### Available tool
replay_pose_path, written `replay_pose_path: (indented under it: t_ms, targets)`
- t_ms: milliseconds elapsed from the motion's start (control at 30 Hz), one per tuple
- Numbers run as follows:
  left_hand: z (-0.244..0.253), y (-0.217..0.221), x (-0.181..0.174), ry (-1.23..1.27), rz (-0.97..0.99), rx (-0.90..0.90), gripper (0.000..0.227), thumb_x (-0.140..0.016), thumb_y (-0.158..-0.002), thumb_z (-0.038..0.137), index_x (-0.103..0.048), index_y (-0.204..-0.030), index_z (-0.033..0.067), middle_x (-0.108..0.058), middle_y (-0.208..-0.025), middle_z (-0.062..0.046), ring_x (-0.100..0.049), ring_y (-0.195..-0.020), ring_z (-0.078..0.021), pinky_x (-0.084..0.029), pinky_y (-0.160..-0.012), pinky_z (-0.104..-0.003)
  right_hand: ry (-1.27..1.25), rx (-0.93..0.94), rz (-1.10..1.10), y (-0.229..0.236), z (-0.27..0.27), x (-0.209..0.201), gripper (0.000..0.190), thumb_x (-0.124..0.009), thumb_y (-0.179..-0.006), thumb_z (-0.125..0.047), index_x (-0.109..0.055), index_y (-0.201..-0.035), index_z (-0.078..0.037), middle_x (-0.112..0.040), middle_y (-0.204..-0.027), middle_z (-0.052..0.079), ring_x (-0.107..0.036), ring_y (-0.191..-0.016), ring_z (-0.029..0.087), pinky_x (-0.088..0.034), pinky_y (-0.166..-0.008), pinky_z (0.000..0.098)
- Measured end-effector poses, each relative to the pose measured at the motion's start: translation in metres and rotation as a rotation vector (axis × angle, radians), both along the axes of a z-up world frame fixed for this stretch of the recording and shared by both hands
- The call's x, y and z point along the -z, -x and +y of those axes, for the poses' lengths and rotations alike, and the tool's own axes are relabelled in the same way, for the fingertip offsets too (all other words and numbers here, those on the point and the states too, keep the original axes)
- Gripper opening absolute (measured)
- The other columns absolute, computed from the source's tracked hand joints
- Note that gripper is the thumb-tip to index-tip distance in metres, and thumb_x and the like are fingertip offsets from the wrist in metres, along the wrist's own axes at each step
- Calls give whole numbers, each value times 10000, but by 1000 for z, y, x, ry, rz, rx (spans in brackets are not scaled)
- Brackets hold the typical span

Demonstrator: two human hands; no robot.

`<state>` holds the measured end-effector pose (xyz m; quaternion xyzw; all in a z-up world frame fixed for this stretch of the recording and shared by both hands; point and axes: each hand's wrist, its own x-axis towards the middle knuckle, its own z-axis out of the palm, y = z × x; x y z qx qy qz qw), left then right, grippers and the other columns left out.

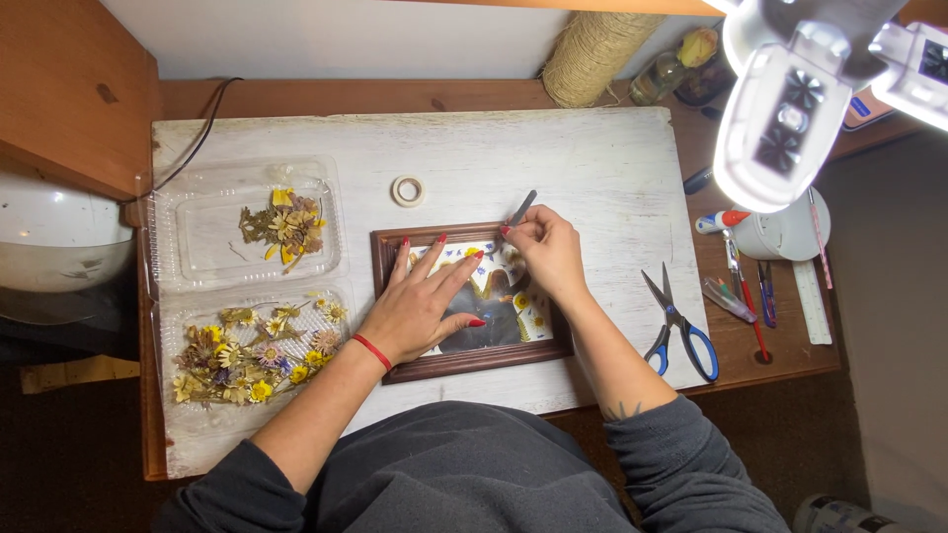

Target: Arranging dried flower petals inside a picture frame and securing them with tape.

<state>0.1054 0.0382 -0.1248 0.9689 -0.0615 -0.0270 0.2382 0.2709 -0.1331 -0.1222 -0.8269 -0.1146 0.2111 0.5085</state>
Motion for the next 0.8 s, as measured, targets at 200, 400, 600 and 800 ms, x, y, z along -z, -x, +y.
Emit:
replay_pose_path:
  t_ms: [200, 400, 600, 800]
  targets:
    - [-1, 0, 2, 20, -52, -2, 861, -583, -896, 619, -266, -1591, 221, -414, -1599, -21, -224, -1521, -375, -101, -1193, -687, 72, 14, -42, 2, 3, -5, 117, -754, -858, -94, -703, -925, -14, -758, -759, 41, -669, -684, 80, -513, -639, 243]
    - [-4, -3, 3, -17, -63, -1, 875, -578, -890, 638, -264, -1595, 226, -444, -1573, -25, -234, -1515, -373, -89, -1193, -700, 97, 9, -38, 3, 4, -4, 112, -740, -862, -97, -708, -929, -13, -748, -743, 43, -657, -665, 83, -506, -619, 249]
    - [-4, -3, 4, -15, -44, -5, 879, -572, -886, 644, -251, -1594, 233, -443, -1569, -24, -224, -1515, -368, -75, -1184, -704, 98, -8, 8, 4, 8, -7, 102, -727, -878, -98, -704, -919, -8, -732, -717, 40, -625, -614, 79, -486, -570, 245]
    - [-2, -2, 4, 14, -45, -13, 877, -572, -891, 632, -238, -1600, 237, -434, -1583, -23, -230, -1518, -363, -79, -1195, -691, 58, -26, 50, 3, 7, 0, 86, -711, -901, -83, -676, -895, -5, -706, -699, 24, -609, -588, 64, -477, -534, 227]
